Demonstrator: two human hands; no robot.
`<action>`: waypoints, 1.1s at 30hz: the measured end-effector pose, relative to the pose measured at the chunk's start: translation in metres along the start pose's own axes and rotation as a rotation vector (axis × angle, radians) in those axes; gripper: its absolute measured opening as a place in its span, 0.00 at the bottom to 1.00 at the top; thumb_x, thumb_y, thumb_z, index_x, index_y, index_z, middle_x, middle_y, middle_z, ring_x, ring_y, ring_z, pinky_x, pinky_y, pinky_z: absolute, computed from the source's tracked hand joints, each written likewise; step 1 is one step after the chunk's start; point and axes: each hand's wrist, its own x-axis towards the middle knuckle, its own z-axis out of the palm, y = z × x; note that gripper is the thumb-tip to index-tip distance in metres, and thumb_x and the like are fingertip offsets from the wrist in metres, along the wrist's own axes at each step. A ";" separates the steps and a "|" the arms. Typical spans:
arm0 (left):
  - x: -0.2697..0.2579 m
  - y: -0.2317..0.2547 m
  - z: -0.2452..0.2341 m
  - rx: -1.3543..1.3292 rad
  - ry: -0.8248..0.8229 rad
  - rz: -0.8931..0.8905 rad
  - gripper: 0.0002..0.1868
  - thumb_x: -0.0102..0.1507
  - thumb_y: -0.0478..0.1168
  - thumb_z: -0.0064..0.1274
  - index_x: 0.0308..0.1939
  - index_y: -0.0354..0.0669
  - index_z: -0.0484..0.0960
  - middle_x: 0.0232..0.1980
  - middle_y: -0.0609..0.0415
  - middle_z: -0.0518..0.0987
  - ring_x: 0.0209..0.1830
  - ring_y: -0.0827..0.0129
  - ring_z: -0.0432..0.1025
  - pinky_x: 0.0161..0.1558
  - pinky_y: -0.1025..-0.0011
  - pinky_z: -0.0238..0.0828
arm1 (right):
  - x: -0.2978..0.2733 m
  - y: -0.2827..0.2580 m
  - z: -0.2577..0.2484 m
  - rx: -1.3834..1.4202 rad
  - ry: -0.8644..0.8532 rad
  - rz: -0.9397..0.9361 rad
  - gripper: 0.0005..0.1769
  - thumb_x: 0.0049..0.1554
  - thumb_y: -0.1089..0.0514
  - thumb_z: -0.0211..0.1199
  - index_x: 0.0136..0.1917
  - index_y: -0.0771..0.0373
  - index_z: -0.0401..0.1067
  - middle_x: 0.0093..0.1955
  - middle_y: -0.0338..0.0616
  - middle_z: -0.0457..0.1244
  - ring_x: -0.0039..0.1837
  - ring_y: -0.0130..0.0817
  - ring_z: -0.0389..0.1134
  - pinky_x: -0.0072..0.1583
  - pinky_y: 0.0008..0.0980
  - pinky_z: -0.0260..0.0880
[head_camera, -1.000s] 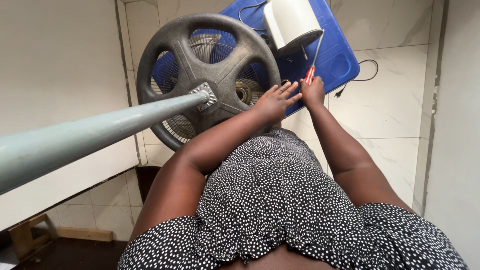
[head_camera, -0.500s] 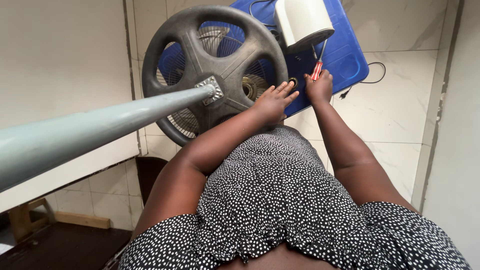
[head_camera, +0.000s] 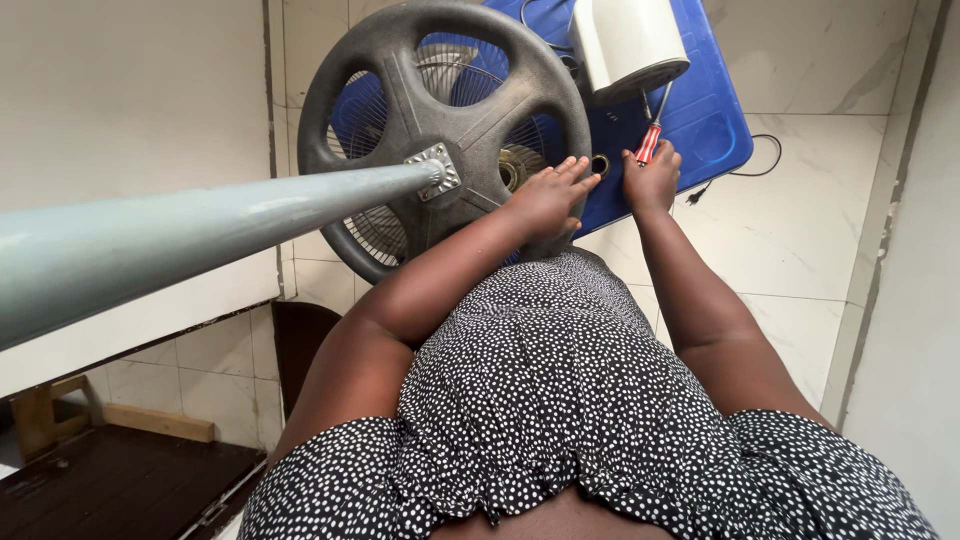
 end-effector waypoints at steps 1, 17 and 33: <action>-0.004 -0.002 -0.005 -0.041 0.014 -0.010 0.46 0.60 0.51 0.63 0.78 0.51 0.58 0.82 0.44 0.51 0.83 0.54 0.46 0.76 0.55 0.48 | 0.000 0.000 0.000 -0.009 -0.005 0.001 0.38 0.57 0.42 0.73 0.71 0.63 0.61 0.66 0.58 0.59 0.67 0.59 0.63 0.66 0.50 0.64; -0.146 -0.036 -0.035 -0.602 0.435 -0.205 0.26 0.66 0.51 0.58 0.66 0.47 0.78 0.68 0.46 0.76 0.69 0.57 0.71 0.67 0.61 0.67 | -0.012 0.004 -0.003 0.097 0.153 -0.162 0.41 0.57 0.50 0.73 0.73 0.66 0.57 0.75 0.58 0.51 0.75 0.58 0.51 0.72 0.51 0.54; -0.161 -0.032 -0.029 -0.681 0.707 -0.318 0.16 0.68 0.46 0.57 0.54 0.39 0.84 0.55 0.46 0.83 0.56 0.61 0.79 0.56 0.66 0.76 | -0.079 -0.122 -0.024 0.108 -0.424 -0.783 0.10 0.57 0.60 0.67 0.52 0.56 0.81 0.48 0.47 0.67 0.50 0.44 0.70 0.52 0.43 0.71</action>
